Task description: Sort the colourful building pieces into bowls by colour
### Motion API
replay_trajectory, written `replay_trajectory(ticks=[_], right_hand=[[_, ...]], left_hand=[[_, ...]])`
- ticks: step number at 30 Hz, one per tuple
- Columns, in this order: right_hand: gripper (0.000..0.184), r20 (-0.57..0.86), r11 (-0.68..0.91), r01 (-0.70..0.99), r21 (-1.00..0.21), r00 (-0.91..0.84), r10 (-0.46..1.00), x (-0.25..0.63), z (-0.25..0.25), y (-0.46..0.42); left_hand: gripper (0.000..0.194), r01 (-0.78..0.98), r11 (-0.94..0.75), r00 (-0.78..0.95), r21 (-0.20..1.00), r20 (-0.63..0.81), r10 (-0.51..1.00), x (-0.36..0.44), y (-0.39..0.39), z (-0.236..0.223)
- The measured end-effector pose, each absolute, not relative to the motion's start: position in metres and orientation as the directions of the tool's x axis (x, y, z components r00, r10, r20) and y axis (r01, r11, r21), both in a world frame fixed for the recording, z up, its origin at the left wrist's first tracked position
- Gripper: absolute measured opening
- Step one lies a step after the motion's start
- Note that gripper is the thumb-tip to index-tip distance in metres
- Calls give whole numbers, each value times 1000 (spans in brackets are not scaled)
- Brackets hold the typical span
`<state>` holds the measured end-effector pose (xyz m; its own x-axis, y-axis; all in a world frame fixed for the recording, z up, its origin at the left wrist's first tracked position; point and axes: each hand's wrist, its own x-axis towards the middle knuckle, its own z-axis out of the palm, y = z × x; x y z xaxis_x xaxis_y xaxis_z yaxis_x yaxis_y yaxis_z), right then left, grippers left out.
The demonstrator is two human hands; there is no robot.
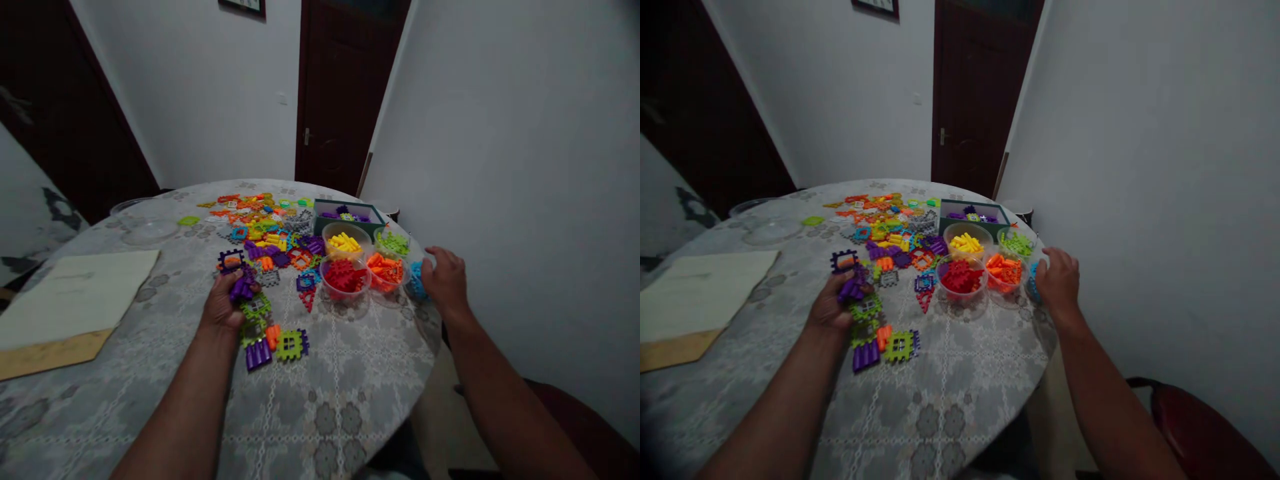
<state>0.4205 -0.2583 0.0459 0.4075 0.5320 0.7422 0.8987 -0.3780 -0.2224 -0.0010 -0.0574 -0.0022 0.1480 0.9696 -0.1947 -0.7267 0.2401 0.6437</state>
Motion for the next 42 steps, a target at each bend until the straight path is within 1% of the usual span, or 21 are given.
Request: replay_trajectory(ticks=[2, 4, 7, 8, 10, 12, 16, 20, 23, 26, 30, 33, 35, 38, 40, 42], right_hand=[[31, 781, -225, 945, -236, 322, 535, 387, 47, -254], [29, 759, -24, 958, -286, 242, 605, 342, 49, -250], [28, 648, 296, 892, -343, -4, 762, 270, 47, -243], [29, 599, 372, 855, -361, -93, 795, 247, 45, -240], [34, 497, 437, 812, -386, -215, 840, 208, 38, -233], [37, 385, 418, 827, -376, -271, 882, 179, 31, -222], [40, 176, 324, 904, -279, -284, 943, 149, 19, -202], [30, 102, 250, 947, -204, -233, 967, 140, 9, -192], [22, 77, 245, 951, -190, -234, 969, 139, 3, -193], [19, 122, 291, 925, -245, -268, 956, 142, -1, -197], [14, 292, 370, 852, -369, -272, 917, 158, 9, -205], [14, 371, 369, 841, -396, -220, 902, 181, 29, -212], [15, 399, 325, 872, -365, -168, 901, 205, 45, -216], [17, 423, 207, 944, -255, -84, 902, 256, 66, -215], [20, 419, 78, 983, -164, -2, 908, 299, 73, -209], [23, 391, -97, 993, -69, 117, 913, 342, 77, -201]], left_hand=[[39, -726, 233, 152, 647, -179, 972, 0, -59, -4], [40, -732, 228, 157, 642, -166, 974, 1, -61, -6], [42, -740, 226, 165, 633, -154, 974, 3, -62, -9], [43, -741, 225, 167, 632, -151, 974, 3, -63, -10], [43, -744, 229, 176, 628, -146, 973, 3, -63, -11], [44, -751, 236, 189, 616, -142, 972, 3, -65, -12], [45, -760, 240, 195, 604, -140, 971, 5, -67, -11], [43, -749, 233, 193, 621, -132, 972, 6, -67, -13], [44, -744, 239, 199, 624, -134, 971, 5, -66, -14], [48, -737, 241, 189, 632, -149, 971, 4, -65, -15], [51, -731, 232, 165, 641, -164, 973, 5, -66, -14], [50, -729, 236, 163, 642, -172, 971, 5, -66, -13], [48, -726, 243, 166, 644, -178, 970, 5, -64, -14], [45, -729, 233, 151, 643, -181, 972, 5, -62, -14], [44, -735, 230, 149, 638, -179, 972, 4, -60, -14], [43, -741, 238, 160, 628, -180, 971, 3, -58, -14]])
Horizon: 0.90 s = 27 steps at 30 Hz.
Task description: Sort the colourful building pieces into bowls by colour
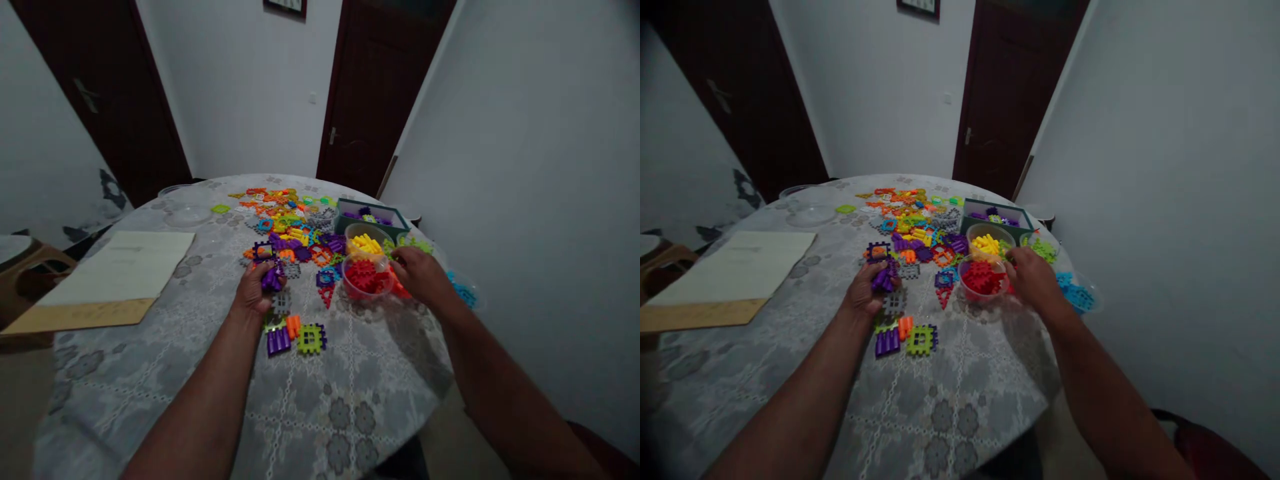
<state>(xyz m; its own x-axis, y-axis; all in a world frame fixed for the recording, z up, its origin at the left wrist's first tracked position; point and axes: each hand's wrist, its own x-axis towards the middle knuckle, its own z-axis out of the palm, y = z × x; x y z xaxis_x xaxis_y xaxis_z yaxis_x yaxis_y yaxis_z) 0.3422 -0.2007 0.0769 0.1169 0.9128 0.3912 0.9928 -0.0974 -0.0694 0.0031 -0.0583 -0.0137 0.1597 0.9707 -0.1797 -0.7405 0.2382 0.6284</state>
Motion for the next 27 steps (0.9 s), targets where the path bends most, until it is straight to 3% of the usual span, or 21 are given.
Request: replay_trajectory(ticks=[5, 11, 14, 18, 21, 23, 27], right_hand=[[27, 330, -463, 884, 61, 420, 845, 414, 78, -177], [41, 444, -544, 839, -6, 490, 750, 421, 77, -168], [38, 575, -393, 913, -107, 379, 725, 389, 77, -177], [29, 620, 73, 965, -253, 104, 777, 305, 71, -206], [31, 463, 304, 867, -395, -98, 881, 238, 60, -229], [38, 324, 362, 784, -504, -217, 921, 204, 51, -237], [52, 61, 225, 635, -739, -270, 961, 167, 30, -228]], left_hand=[[43, -739, 235, 162, 631, -172, 972, 2, -57, -13], [44, -739, 232, 170, 632, -159, 973, 1, -55, -16], [43, -745, 242, 179, 622, -164, 970, 1, -57, -13], [42, -766, 263, 190, 587, -184, 964, 1, -62, -8], [38, -783, 292, 209, 549, -211, 955, 2, -66, -4], [37, -791, 297, 212, 535, -217, 953, 3, -68, -2], [38, -807, 297, 212, 510, -220, 952, 2, -71, 1]])
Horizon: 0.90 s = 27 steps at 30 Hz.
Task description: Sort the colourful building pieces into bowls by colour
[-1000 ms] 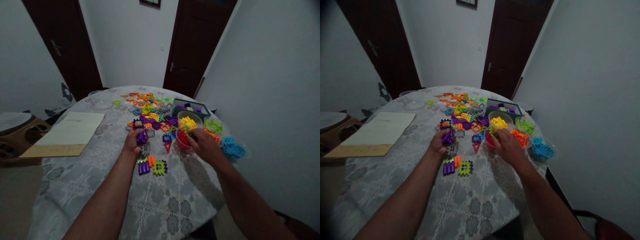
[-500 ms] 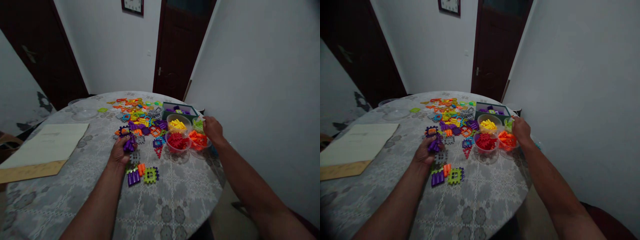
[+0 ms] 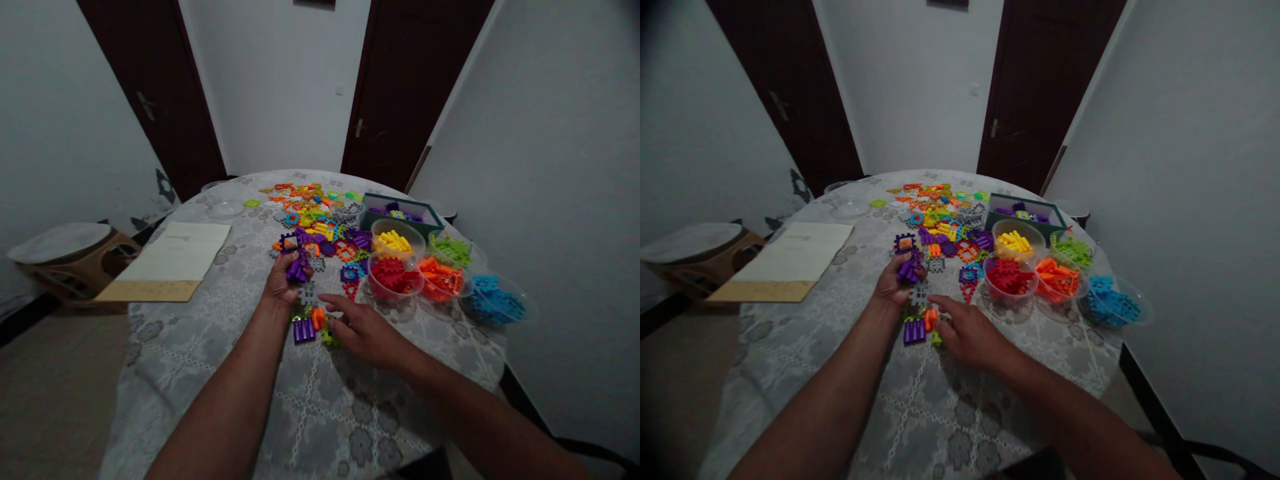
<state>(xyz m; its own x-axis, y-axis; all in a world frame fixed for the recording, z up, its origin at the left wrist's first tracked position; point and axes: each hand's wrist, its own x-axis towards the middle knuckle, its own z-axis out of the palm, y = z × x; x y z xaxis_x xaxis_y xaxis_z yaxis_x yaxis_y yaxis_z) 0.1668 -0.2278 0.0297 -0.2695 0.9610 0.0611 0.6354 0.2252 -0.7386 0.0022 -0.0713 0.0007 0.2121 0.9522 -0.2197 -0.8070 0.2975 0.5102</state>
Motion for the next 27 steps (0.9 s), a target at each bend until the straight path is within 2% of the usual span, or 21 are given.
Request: replay_trajectory(ticks=[4, 7, 10, 12, 15, 17, 19, 21, 23, 27], right_hand=[[58, -104, -32, 310, -950, -221, 970, 153, 13, -208], [55, -182, -159, 140, -977, -171, 968, 147, 6, -200], [50, -206, -194, 102, -976, -124, 971, 147, 8, -199], [47, -212, -198, 140, -970, -94, 973, 150, 13, -200], [39, -162, -131, 314, -941, -78, 984, 163, 29, -202], [31, -40, 12, 469, -883, -102, 994, 178, 44, -198], [27, 134, 184, 605, -775, -128, 983, 196, 59, -186], [27, 271, 278, 702, -656, -124, 954, 215, 73, -161], [29, 303, 252, 770, -585, -81, 950, 233, 84, -125], [38, 266, 58, 839, -541, 105, 958, 257, 96, -45]], left_hand=[[39, -822, 311, 235, 477, -213, 948, 1, -71, 1], [41, -821, 295, 228, 488, -193, 954, 1, -71, 0], [43, -805, 271, 211, 527, -172, 962, 2, -70, -2], [44, -792, 258, 201, 554, -161, 966, 2, -70, -4], [46, -785, 237, 187, 573, -145, 972, 2, -69, -6], [47, -773, 231, 184, 591, -141, 973, 2, -69, -7], [49, -744, 244, 202, 621, -140, 969, 3, -69, -7], [51, -714, 257, 225, 651, -135, 965, 4, -70, -8], [52, -690, 259, 238, 676, -126, 963, 6, -71, -10], [53, -654, 257, 258, 712, -109, 960, 8, -72, -14]])
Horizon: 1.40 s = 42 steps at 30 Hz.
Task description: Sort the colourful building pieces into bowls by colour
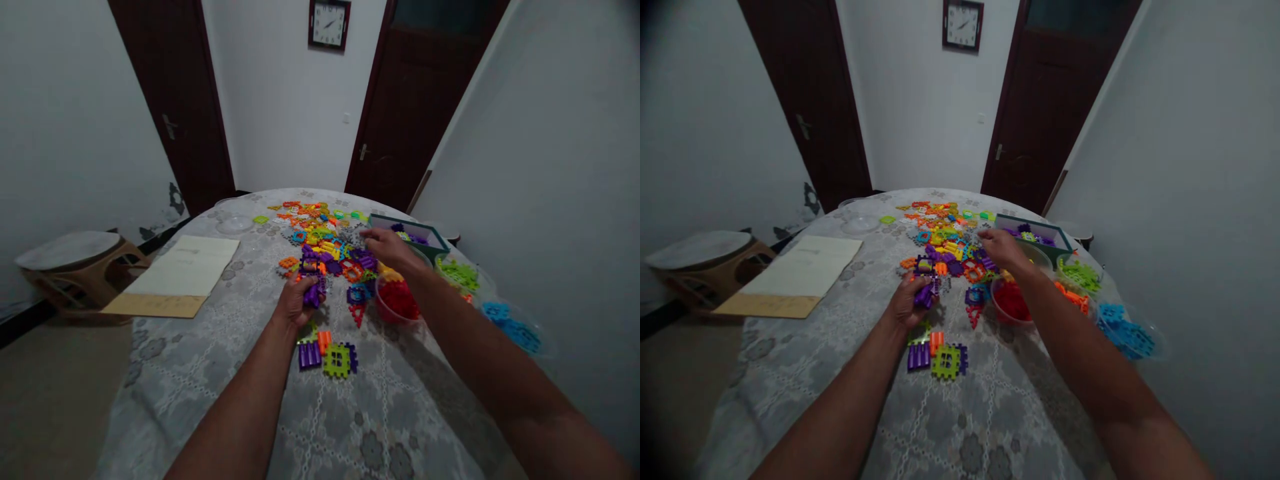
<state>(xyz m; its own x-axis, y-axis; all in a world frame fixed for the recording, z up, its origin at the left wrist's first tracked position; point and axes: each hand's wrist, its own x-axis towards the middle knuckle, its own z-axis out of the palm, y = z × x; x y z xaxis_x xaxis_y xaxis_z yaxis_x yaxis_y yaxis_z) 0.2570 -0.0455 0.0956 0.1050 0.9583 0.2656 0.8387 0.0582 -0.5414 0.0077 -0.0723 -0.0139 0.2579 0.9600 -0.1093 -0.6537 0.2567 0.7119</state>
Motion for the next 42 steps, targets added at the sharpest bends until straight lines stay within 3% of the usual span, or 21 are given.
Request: replay_trajectory(ticks=[7, 11, 15, 17, 20, 27, 32, 36, 42], right_hand=[[47, 300, -14, 862, -507, 192, 934, 261, 99, 5], [35, 260, 95, 855, -511, 49, 964, 237, 90, -21], [29, 175, 256, 766, -590, -188, 966, 207, 81, -59], [26, 146, 265, 723, -639, -224, 964, 197, 79, -74], [27, 154, 227, 693, -684, -166, 974, 189, 77, -90], [24, 419, 265, 727, -634, 34, 908, 194, 75, -116], [22, 288, 182, 757, -627, 8, 958, 233, 80, -108], [25, 165, -81, 700, -709, 276, 947, 290, 86, -67], [37, 220, -225, 679, -699, 504, 835, 366, 98, -26]], left_hand=[[55, -633, 273, 308, 724, -88, 947, 8, -74, -14], [53, -609, 284, 360, 741, -61, 931, 8, -76, -14], [51, -558, 280, 441, 781, -6, 897, 9, -79, -16], [52, -536, 290, 482, 793, 5, 876, 9, -80, -16], [55, -503, 320, 523, 803, -12, 852, 8, -82, -15], [57, -475, 360, 509, 803, -83, 857, 6, -82, -8], [51, -515, 359, 451, 778, -109, 886, 6, -82, -4], [50, -543, 356, 426, 760, -116, 897, 7, -82, -4], [50, -560, 340, 409, 756, -104, 906, 6, -82, -6]])
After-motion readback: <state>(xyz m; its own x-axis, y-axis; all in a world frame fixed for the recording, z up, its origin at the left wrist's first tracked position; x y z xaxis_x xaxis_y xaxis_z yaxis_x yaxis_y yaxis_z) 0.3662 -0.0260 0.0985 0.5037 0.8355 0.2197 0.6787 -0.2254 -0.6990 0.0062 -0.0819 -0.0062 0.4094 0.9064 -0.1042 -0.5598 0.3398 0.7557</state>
